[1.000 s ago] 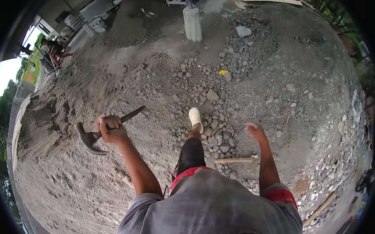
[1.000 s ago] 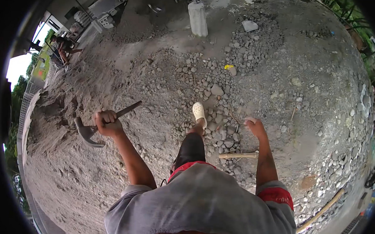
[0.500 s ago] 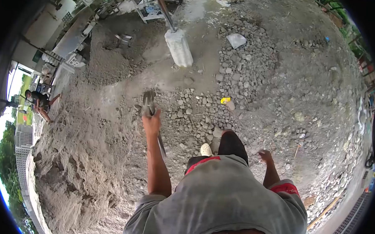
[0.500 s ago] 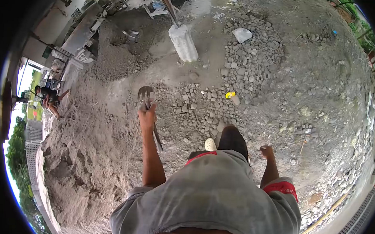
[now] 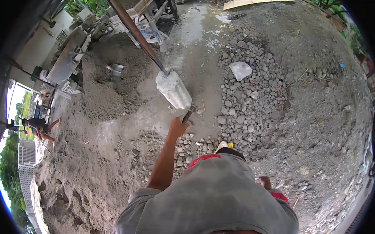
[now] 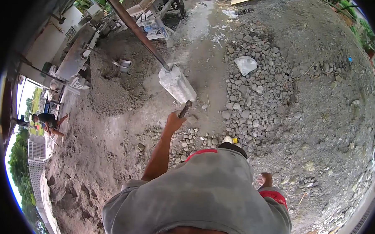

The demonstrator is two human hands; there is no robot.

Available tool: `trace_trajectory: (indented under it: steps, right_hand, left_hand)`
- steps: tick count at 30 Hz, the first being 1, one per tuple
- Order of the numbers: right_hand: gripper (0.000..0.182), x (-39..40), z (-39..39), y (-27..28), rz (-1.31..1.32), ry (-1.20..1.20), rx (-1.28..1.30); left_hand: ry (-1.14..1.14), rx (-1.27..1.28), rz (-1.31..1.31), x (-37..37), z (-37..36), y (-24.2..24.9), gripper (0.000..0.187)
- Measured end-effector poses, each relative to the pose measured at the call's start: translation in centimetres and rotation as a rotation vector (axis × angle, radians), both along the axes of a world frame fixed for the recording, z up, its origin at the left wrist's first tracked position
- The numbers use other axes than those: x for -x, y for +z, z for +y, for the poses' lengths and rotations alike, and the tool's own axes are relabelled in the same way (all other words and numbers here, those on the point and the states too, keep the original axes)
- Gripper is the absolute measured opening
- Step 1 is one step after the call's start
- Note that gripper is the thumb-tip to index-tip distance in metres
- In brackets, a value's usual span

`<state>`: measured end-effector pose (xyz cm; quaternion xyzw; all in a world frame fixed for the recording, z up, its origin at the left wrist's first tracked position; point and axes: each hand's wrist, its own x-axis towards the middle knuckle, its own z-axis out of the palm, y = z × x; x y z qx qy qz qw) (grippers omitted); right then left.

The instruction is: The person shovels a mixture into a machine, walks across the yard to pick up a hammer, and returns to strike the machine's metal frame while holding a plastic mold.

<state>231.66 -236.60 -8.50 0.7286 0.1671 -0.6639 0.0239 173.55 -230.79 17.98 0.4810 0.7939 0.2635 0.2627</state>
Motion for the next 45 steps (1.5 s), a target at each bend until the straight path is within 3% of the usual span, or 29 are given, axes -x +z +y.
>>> trace_trajectory:
  steps: [3,4,5,6,8,9,11,12,14,16,18,20,22,25,30,32,33,35,37,38,39,40,41,42,43,45]
  right_hand:
    - [0.034,10.3,17.3,9.0,-0.081,0.104,-0.313]
    - [0.03,12.3,22.6,7.8,-0.032,0.062,-0.406]
    - [0.028,15.2,27.9,9.6,0.037,0.14,-0.468]
    - [0.029,18.2,32.8,11.4,0.045,0.254,-0.561]
    - [0.031,23.3,41.9,13.0,0.06,0.462,-0.788]
    - [0.031,25.7,45.9,13.9,0.051,0.477,-0.792]
    - [0.027,30.1,52.6,15.1,0.052,0.488,-1.091]
    - [0.027,31.8,55.3,15.3,0.054,0.492,-1.087]
    - [0.031,33.4,61.1,14.8,0.087,0.53,-1.081]
    - [0.03,29.4,66.8,1.3,0.126,0.325,-1.087]
    - [0.03,31.3,65.3,5.7,-0.056,0.044,-0.486]
    - [0.03,31.7,63.2,7.9,-0.111,0.095,-0.214]
    - [0.029,31.3,61.6,6.0,-0.189,0.036,-0.085]
    - [0.029,33.8,65.7,5.3,-0.147,-0.055,0.008]
    - [0.03,38.3,78.9,3.5,-0.112,-0.096,0.065]
    - [0.03,39.7,86.5,2.7,-0.107,-0.07,0.056]
    - [0.031,41.0,91.3,2.3,-0.102,-0.057,0.035]
    - [0.031,43.2,102.1,2.4,-0.099,-0.019,-0.04]
    - [0.03,48.2,115.0,4.5,-0.119,-0.036,-0.156]
    - [0.029,51.1,121.9,5.4,-0.128,0.029,-0.278]
    - [0.032,53.6,128.9,5.3,0.043,-0.014,-0.385]
    - [0.032,58.2,134.6,9.3,0.064,0.109,-0.61]
    - [0.031,60.5,141.6,6.3,0.218,0.172,-0.784]
    - [0.03,63.2,147.9,3.9,0.164,0.372,-1.083]
    - [0.03,68.7,150.9,11.7,0.292,0.349,-0.957]
    - [0.028,75.4,158.1,15.2,0.181,0.549,-1.095]
  left_hand:
    - [0.009,-0.003,-0.026,3.5,10.4,1.1,0.031]
    - [0.045,0.026,-0.1,4.2,12.9,0.9,0.031]
    - [0.075,-0.036,-0.103,6.6,16.1,-3.6,0.033]
    - [0.116,-0.003,-0.192,7.0,19.0,-2.6,0.033]
    - [0.209,0.031,-0.443,9.9,25.3,-5.8,0.031]
    - [0.218,0.023,-0.457,11.2,28.7,-7.1,0.031]
    - [0.203,0.055,-0.44,14.2,34.9,-9.6,0.02]
    - [0.207,0.058,-0.44,15.9,38.0,-10.9,0.02]
    - [0.288,0.191,-0.424,18.9,44.7,-13.5,0.021]
    - [0.323,0.18,-0.406,23.5,53.3,-14.3,0.02]
    - [0.278,0.342,-0.368,26.0,57.0,-16.7,0.024]
    - [0.154,0.387,-0.253,29.3,61.5,-15.9,0.023]
    - [0.012,0.489,-0.145,32.7,65.8,-13.0,0.024]
    - [-0.169,0.707,-0.049,37.8,72.4,-10.2,0.021]
    - [-0.148,0.838,0.072,45.3,81.1,-14.0,0.023]
    - [-0.133,1.079,-0.068,47.9,83.7,-16.4,0.019]
    - [-0.123,1.072,-0.07,49.3,85.9,-16.6,0.019]
    - [-0.022,1.099,-0.159,51.2,88.9,-15.4,0.016]
    - [-0.079,1.138,-0.102,53.3,94.4,-12.8,0.015]
    - [-0.142,1.163,-0.061,53.8,96.8,-12.2,0.015]
    - [-0.136,1.168,-0.08,54.7,99.1,-12.6,0.015]
    - [-0.132,1.141,-0.097,56.0,101.8,-13.5,0.015]
    - [-0.129,1.106,-0.109,57.2,104.9,-14.1,0.014]
    - [-0.124,1.091,-0.116,57.9,108.1,-14.3,0.014]
    - [-0.05,1.033,-0.152,58.7,111.2,-14.7,0.015]
    - [0.015,0.963,-0.19,60.6,118.1,-15.7,0.016]
